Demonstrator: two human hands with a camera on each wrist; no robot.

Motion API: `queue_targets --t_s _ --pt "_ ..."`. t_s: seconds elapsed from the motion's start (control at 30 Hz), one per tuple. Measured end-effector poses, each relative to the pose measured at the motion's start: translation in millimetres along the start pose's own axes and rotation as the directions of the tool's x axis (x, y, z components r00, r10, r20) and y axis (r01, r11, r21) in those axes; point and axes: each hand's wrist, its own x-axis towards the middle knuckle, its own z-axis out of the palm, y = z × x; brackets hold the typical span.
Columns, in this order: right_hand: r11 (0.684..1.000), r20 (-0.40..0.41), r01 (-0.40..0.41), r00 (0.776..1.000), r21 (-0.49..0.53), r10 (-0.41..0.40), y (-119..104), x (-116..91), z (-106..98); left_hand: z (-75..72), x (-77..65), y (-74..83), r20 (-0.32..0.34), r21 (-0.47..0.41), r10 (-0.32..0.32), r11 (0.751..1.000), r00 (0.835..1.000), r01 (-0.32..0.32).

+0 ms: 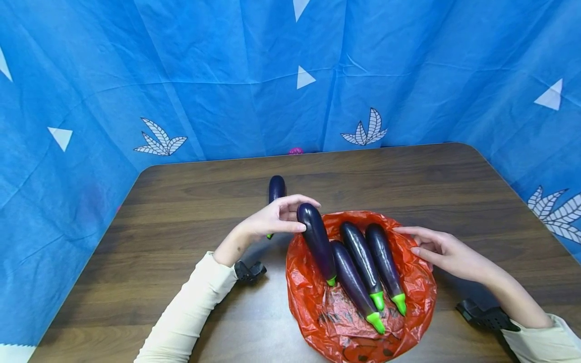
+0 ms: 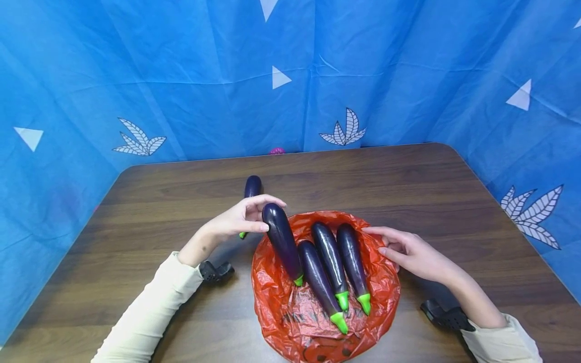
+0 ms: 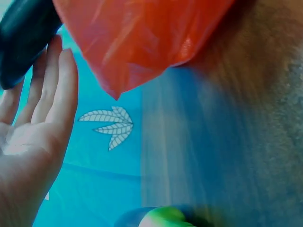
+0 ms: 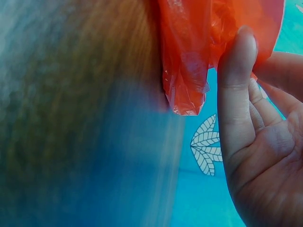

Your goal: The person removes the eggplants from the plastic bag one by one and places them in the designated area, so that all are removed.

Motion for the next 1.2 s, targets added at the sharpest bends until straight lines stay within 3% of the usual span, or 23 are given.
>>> queue_targets --t_s 0.1,0.3,0.6,1.03,1.2 --pt "1.000 0.000 -0.008 1.000 0.002 0.008 0 -1 -1 -0.7 0.1 3.2 -0.091 -0.027 0.027 0.999 0.995 -0.030" --pt "1.000 0.002 0.000 1.000 0.007 0.000 0 -1 -1 -5.8 -2.0 11.9 -0.232 -0.141 0.057 0.986 0.971 -0.091" --pt "1.000 0.005 0.028 1.000 0.003 -0.028 1 -1 -2 -24.3 -8.9 24.4 -0.338 -0.244 0.090 0.953 0.937 -0.180" --pt "0.999 0.014 0.031 0.999 0.013 -0.032 1 1 0 -57.7 -27.4 31.9 -0.475 -0.249 0.026 0.955 0.880 -0.163" --pt "1.000 0.012 0.021 1.000 0.010 -0.021 0 0 0 -69.7 -32.4 28.3 -0.531 -0.257 -0.019 0.956 0.847 -0.140"
